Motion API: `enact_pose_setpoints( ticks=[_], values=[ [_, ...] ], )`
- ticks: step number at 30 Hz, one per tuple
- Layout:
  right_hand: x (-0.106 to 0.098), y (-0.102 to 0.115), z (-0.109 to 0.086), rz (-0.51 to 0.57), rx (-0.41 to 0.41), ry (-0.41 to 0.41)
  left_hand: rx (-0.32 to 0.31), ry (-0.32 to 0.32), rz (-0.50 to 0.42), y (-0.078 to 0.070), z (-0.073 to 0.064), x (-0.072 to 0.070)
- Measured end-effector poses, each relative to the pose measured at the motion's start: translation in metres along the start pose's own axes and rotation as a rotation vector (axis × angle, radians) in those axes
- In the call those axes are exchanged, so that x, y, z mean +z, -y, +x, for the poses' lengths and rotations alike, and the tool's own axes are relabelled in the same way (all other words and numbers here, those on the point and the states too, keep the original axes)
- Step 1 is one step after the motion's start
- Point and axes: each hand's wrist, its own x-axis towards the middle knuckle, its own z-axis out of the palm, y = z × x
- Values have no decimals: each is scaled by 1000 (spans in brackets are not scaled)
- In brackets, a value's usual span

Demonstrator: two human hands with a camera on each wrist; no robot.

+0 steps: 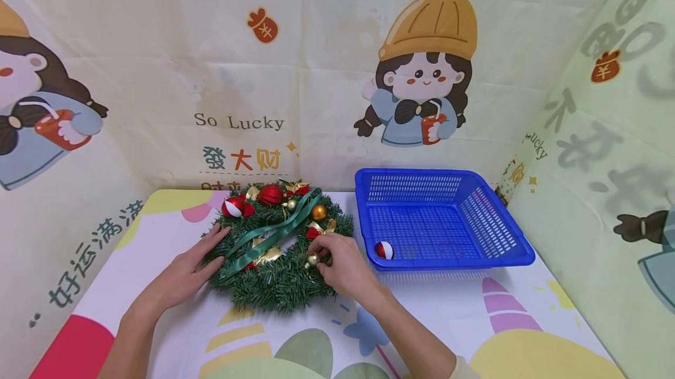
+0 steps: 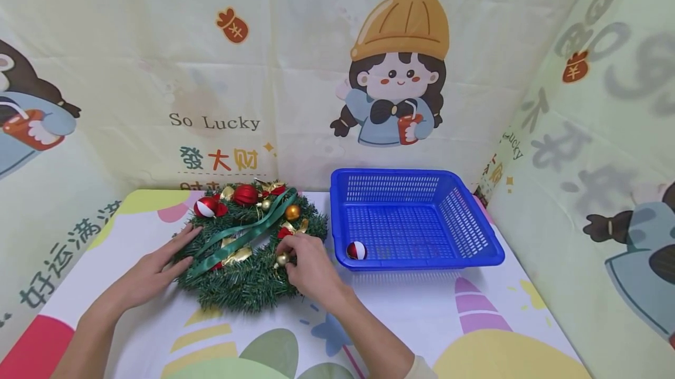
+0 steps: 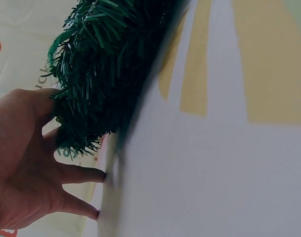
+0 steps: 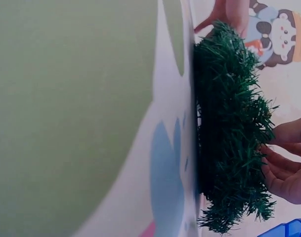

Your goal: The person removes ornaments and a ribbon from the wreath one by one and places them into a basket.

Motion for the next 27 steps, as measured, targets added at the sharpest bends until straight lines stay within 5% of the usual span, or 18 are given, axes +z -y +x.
enact_pose_setpoints(
  ticks=[27],
  values=[
    [-32,11,-8,72,1,-120,-1,1,3,-1,1,1]
  ],
)
